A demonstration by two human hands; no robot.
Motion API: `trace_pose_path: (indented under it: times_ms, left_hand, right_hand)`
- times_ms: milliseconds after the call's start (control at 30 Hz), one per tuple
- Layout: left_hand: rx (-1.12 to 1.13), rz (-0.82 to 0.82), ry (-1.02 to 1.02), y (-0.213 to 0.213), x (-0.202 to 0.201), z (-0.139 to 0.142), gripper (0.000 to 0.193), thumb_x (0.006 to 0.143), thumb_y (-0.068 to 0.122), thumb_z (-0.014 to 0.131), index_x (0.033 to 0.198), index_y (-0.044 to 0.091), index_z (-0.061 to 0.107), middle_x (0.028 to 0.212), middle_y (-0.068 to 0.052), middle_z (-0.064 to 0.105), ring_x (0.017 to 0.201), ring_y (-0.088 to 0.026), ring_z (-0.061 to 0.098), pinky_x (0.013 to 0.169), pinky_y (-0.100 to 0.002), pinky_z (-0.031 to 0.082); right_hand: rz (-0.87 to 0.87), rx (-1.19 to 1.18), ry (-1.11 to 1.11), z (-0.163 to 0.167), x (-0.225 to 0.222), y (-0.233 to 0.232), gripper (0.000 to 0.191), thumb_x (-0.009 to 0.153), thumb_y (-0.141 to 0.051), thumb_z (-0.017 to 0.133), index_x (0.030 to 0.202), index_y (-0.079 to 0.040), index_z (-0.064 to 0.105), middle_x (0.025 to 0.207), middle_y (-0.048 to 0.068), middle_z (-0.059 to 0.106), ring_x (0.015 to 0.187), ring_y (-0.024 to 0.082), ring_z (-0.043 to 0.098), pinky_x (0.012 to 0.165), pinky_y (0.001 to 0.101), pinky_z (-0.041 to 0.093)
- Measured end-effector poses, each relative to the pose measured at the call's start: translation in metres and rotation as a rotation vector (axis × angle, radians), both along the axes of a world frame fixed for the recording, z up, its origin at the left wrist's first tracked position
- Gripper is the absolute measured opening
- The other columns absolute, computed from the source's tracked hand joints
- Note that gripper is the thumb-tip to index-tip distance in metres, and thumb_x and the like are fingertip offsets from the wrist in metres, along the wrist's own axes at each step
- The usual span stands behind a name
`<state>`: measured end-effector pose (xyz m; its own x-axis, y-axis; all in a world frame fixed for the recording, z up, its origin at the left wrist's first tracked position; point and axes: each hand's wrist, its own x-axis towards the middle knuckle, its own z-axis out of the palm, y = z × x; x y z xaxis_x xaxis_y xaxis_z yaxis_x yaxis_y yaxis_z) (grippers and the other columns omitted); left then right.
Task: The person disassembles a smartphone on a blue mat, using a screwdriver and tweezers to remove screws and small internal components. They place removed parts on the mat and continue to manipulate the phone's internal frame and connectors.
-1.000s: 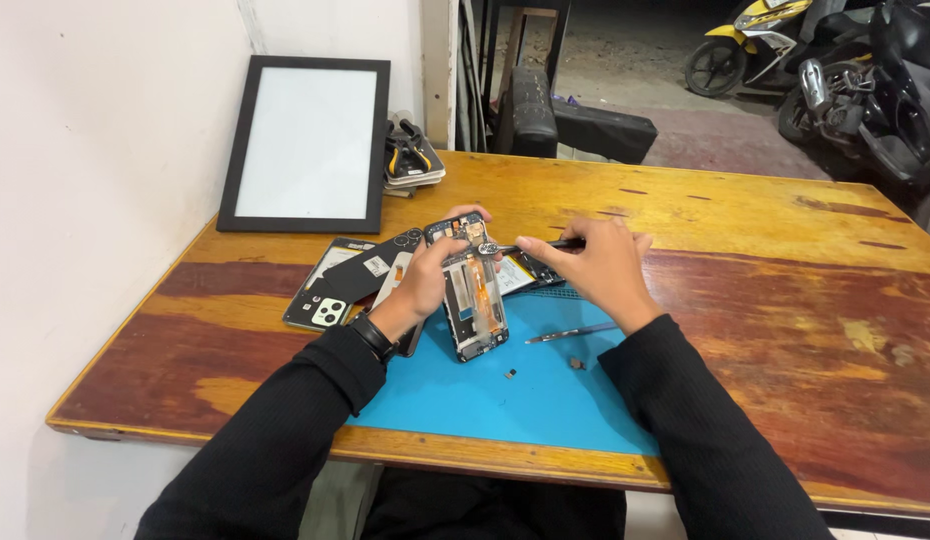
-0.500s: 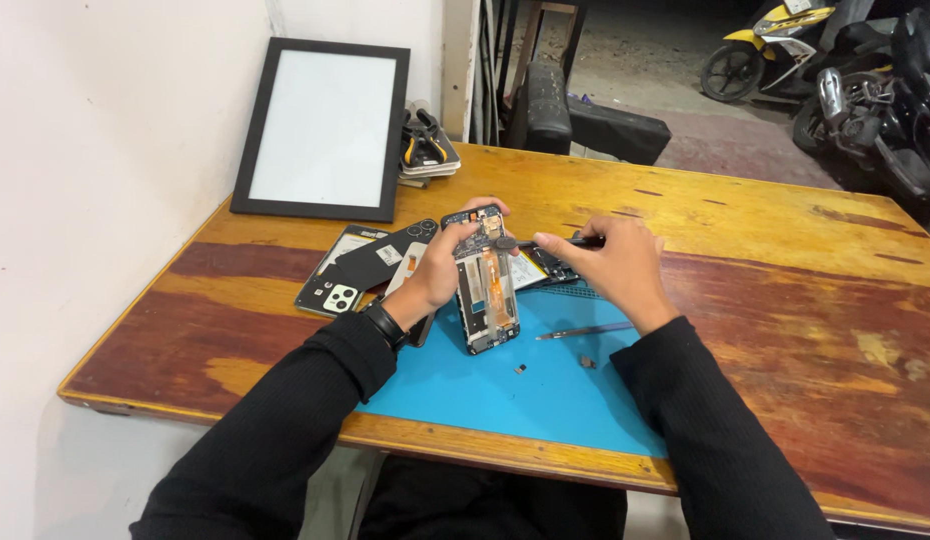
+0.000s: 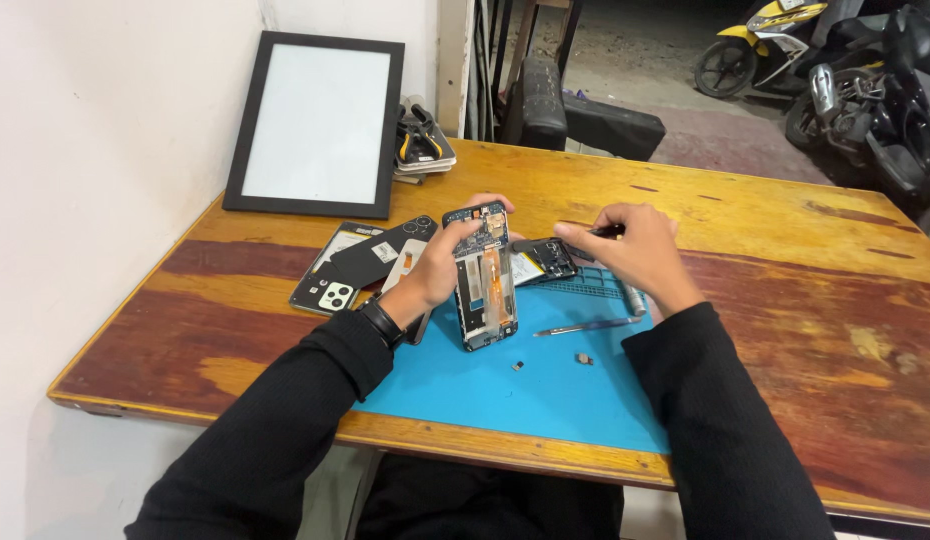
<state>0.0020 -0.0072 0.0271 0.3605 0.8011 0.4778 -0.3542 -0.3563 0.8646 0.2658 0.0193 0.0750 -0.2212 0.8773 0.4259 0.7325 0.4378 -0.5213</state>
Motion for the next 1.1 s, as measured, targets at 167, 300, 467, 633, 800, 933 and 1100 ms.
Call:
trace_pose_path:
  times_ms: [167, 300, 467, 633, 800, 933, 1100]
  left_hand:
    - [-0.014, 0.016, 0.068, 0.000, -0.001, 0.000, 0.046, 0.099, 0.030, 0.030, 0.137, 0.009, 0.047, 0.114, -0.015, 0.069, 0.110, -0.022, 0.066, 0.096, -0.034, 0.054]
    - [-0.027, 0.032, 0.030, 0.006, -0.001, -0.004, 0.047, 0.100, 0.028, 0.031, 0.138, 0.007, 0.048, 0.114, -0.018, 0.069, 0.103, -0.023, 0.065, 0.092, -0.036, 0.054]
    - [-0.070, -0.014, 0.000, 0.012, -0.003, -0.009, 0.045, 0.099, 0.029, 0.029, 0.134, 0.009, 0.048, 0.102, -0.022, 0.070, 0.095, -0.024, 0.068, 0.086, -0.037, 0.056]
    - [-0.178, -0.123, -0.054, 0.015, -0.005, -0.009, 0.044, 0.098, 0.028, 0.030, 0.132, 0.007, 0.050, 0.101, -0.020, 0.068, 0.101, -0.025, 0.070, 0.089, -0.038, 0.057]
    - [-0.229, -0.211, 0.002, 0.011, -0.010, -0.004, 0.046, 0.101, 0.029, 0.030, 0.133, 0.003, 0.052, 0.101, -0.022, 0.070, 0.092, -0.026, 0.068, 0.084, -0.037, 0.055]
    - [-0.296, -0.184, 0.077, 0.006, -0.012, 0.005, 0.047, 0.099, 0.029, 0.028, 0.130, 0.005, 0.053, 0.097, -0.020, 0.071, 0.085, -0.024, 0.068, 0.079, -0.036, 0.057]
    - [-0.338, -0.157, 0.177, 0.001, -0.016, 0.013, 0.050, 0.098, 0.029, 0.026, 0.129, 0.006, 0.057, 0.095, -0.018, 0.072, 0.084, -0.022, 0.069, 0.078, -0.034, 0.058]
  right_hand:
    - [-0.071, -0.161, -0.079, -0.004, 0.014, 0.013, 0.060, 0.082, -0.060, 0.075, 0.067, -0.002, 0.072, 0.059, 0.011, 0.063, 0.055, 0.021, 0.058, 0.052, 0.0350, 0.043]
    - [-0.141, -0.194, -0.227, -0.009, 0.029, 0.020, 0.061, 0.083, -0.063, 0.073, 0.073, -0.003, 0.074, 0.064, 0.011, 0.068, 0.063, 0.024, 0.066, 0.062, 0.0409, 0.051]
    - [-0.085, -0.271, -0.453, -0.028, 0.026, 0.026, 0.052, 0.080, -0.064, 0.074, 0.082, -0.012, 0.078, 0.077, 0.005, 0.075, 0.079, 0.024, 0.070, 0.089, 0.0518, 0.038]
    - [-0.012, -0.329, -0.566, -0.038, 0.019, 0.026, 0.045, 0.075, -0.062, 0.077, 0.087, -0.018, 0.078, 0.081, 0.001, 0.077, 0.087, 0.022, 0.070, 0.095, 0.0493, 0.034]
    - [0.073, -0.280, -0.524, -0.034, 0.015, 0.021, 0.047, 0.067, -0.054, 0.086, 0.099, -0.021, 0.076, 0.096, 0.002, 0.075, 0.099, 0.022, 0.064, 0.091, 0.0508, 0.038]
    - [0.310, -0.386, -0.404, -0.019, 0.019, 0.010, 0.037, 0.060, -0.027, 0.088, 0.094, -0.015, 0.079, 0.103, 0.007, 0.067, 0.102, 0.027, 0.063, 0.085, 0.0432, 0.052]
    - [0.206, -0.639, -0.604, -0.004, 0.003, -0.010, 0.032, 0.059, -0.022, 0.082, 0.090, -0.017, 0.078, 0.095, 0.002, 0.076, 0.101, 0.027, 0.071, 0.091, 0.0459, 0.056]
